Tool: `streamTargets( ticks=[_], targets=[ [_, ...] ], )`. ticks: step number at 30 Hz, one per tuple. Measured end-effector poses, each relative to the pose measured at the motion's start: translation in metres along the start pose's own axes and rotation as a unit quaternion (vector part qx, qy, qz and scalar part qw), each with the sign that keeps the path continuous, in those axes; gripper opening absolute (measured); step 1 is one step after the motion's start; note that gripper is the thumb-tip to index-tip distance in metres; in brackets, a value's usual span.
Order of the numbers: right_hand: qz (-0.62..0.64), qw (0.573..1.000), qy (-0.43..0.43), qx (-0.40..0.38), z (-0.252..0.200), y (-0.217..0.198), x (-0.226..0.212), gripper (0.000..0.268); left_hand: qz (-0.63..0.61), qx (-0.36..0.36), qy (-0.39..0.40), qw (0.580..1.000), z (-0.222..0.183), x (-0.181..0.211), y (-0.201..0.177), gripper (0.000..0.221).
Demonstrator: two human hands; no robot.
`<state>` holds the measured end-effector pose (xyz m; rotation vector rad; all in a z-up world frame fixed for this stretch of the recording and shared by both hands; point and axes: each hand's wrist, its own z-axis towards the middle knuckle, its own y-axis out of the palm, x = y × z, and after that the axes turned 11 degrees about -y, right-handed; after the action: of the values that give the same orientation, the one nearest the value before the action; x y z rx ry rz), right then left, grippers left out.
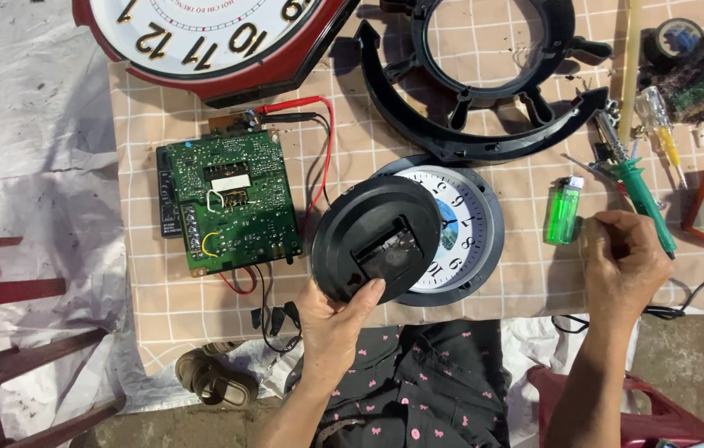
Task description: Assembling a ship wheel clock by fitting the clock mechanism into the frame and securing it with a screwdriver.
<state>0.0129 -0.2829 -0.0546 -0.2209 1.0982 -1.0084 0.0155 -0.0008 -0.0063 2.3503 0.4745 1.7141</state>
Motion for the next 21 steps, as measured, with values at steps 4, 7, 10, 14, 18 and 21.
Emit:
streamTargets(
  ticks=[4, 7, 10, 14, 18, 21],
  targets=[
    [-0.033, 0.999, -0.024, -0.008, 0.0, 0.0, 0.004, 0.011, -0.004, 0.004, -0.011, 1.0, 0.004, 0.002, 0.001, 0.041],
    [-0.013, 1.0, -0.022, -0.012, 0.002, 0.0, 0.0, 0.011, -0.072, -0.021, -0.037, 0.996, 0.007, 0.003, 0.001, 0.043],
    [-0.009, 0.999, -0.027, -0.015, 0.003, 0.0, -0.002, 0.013, -0.108, -0.017, -0.092, 0.99, 0.01, 0.007, 0.001, 0.051],
    [-0.001, 1.0, -0.02, -0.018, 0.004, -0.001, -0.003, 0.012, -0.183, 0.046, -0.189, 0.964, 0.012, 0.006, -0.001, 0.04],
    [-0.025, 0.998, -0.047, -0.022, 0.004, -0.002, -0.004, 0.014, -0.205, 0.08, -0.24, 0.945, 0.012, 0.002, -0.004, 0.031],
    [-0.056, 0.997, -0.052, -0.022, 0.003, -0.001, 0.002, 0.017, -0.209, 0.09, -0.251, 0.941, 0.01, 0.008, -0.001, 0.039]
  ],
)
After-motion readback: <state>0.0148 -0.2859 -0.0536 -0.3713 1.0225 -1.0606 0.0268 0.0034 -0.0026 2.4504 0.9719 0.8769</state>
